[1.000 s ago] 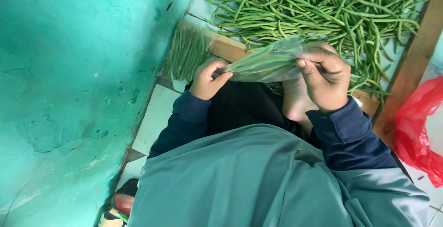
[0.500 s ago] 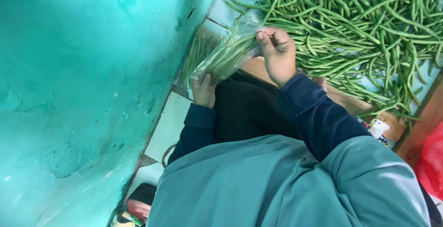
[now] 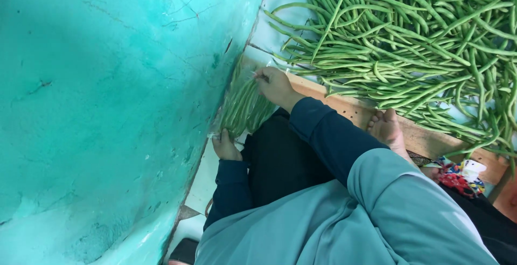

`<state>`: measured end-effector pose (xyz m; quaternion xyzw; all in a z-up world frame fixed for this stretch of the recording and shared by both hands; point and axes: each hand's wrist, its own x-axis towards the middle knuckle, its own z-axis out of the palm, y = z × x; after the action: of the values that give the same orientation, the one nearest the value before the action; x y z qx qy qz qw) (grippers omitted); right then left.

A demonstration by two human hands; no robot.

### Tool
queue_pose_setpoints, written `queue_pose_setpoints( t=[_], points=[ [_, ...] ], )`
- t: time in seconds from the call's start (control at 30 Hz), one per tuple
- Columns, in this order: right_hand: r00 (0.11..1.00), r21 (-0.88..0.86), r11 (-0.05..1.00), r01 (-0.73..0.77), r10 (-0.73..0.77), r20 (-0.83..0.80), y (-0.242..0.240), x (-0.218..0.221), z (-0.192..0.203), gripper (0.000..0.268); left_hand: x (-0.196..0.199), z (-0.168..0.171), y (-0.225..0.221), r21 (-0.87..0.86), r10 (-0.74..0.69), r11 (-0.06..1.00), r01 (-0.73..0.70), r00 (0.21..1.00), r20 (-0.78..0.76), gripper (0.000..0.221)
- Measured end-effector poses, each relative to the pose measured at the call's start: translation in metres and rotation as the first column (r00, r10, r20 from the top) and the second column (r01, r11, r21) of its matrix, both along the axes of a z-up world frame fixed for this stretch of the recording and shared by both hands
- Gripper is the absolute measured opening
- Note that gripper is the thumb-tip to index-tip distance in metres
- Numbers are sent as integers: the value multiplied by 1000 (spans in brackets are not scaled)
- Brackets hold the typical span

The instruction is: Packing green beans into small plastic bags from a large pile on the floor

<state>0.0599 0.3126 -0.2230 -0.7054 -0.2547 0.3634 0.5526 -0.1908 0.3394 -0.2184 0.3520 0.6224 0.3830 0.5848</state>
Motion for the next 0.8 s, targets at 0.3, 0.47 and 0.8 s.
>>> queue_pose_setpoints(
  t=[0.3,0.47,0.8],
  points=[
    [963,-83,993,-82,101,250,31,-12,-64,24,7,10,-5,67,-3,998,7,998,-56,51],
    [994,-142,985,-96,102,35,34,-4,-34,36,15,20,-1,61,47,997,-52,995,91,65],
    [989,-32,989,-146,147,35,30,4,-30,72,-24,-61,9,10,161,985,-172,937,309,67]
  ],
)
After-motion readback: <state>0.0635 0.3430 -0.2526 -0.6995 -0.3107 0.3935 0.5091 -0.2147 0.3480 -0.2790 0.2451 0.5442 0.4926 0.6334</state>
